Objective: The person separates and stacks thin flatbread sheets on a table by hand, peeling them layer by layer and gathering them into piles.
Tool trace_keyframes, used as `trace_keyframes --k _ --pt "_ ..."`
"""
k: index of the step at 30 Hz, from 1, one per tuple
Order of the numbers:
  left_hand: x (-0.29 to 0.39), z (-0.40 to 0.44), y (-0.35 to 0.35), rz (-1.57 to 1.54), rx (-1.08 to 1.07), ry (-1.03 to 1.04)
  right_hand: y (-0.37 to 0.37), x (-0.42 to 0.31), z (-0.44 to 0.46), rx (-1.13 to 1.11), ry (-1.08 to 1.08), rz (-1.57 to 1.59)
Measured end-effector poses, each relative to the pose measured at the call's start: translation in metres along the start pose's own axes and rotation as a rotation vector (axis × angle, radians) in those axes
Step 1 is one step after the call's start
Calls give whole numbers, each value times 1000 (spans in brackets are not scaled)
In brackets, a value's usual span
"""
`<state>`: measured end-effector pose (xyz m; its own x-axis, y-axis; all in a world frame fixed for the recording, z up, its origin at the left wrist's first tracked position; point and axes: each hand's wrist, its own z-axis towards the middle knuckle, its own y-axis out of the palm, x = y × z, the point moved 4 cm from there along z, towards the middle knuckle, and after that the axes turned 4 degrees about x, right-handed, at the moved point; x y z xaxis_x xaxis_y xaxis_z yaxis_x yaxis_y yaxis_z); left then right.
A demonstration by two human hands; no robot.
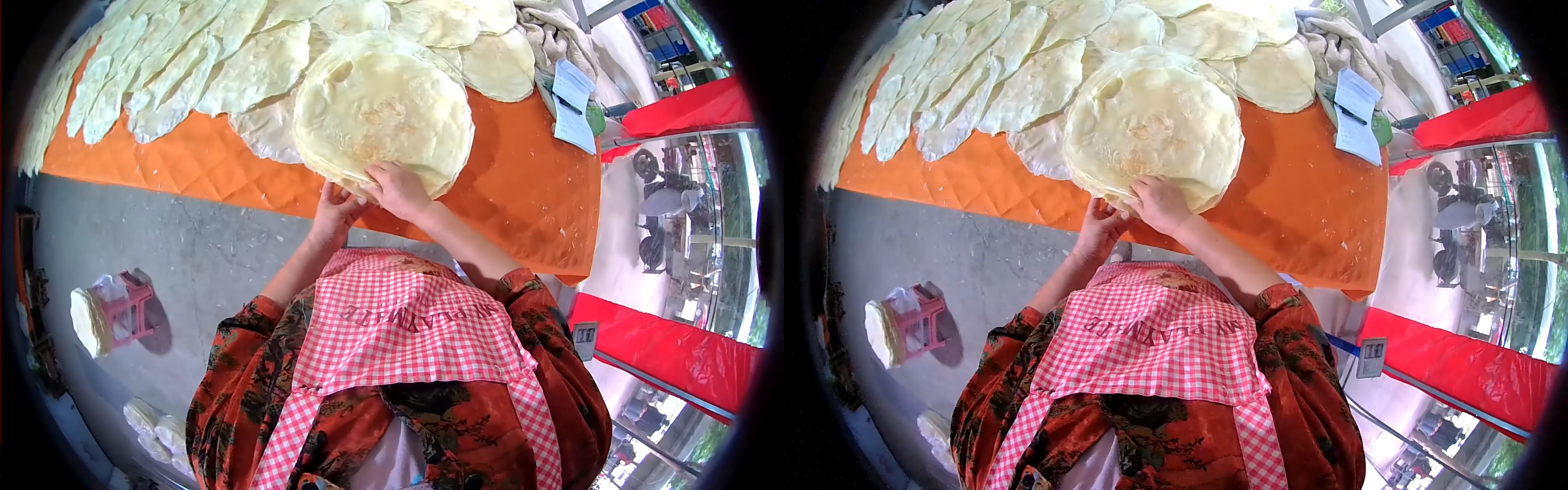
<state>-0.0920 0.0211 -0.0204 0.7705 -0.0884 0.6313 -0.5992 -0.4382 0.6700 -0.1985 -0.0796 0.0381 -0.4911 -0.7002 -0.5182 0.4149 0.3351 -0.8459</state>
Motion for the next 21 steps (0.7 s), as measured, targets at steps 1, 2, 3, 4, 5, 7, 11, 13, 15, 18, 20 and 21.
trace_keyframes --k 1,2,3,4,5,7,11,13,15,18,20,21 --pt "2 -1 3 5 -17 9 2 0 -1 5 -9 -11" --pt "3 0 5 11 -36 21 4 2 -1 12 -20 -23" --pt "4 1 5 11 -14 23 5 3 -2 32 -55 -30" --pt "3 1 5 10 11 24 5 4 -4 49 -90 -37" --pt "2 1 4 9 38 23 7 6 -7 64 -124 -41" --pt "-4 9 -4 19 151 23 2 -2 -9 37 -139 -65" --pt "-7 22 -8 41 255 -34 15 -4 -10 86 -89 -121" --pt "1 22 -1 50 235 -19 12 -12 -6 84 -94 -85" --pt "3 26 -5 79 192 -21 15 -3 -2 84 -139 -66" --pt "-3 30 -16 142 177 -94 11 7 3 70 -104 116" --pt "-3 28 -15 139 161 -127 7 11 5 22 -40 218" --pt "5 22 -5 138 146 -115 6 13 7 -3 -2 264"
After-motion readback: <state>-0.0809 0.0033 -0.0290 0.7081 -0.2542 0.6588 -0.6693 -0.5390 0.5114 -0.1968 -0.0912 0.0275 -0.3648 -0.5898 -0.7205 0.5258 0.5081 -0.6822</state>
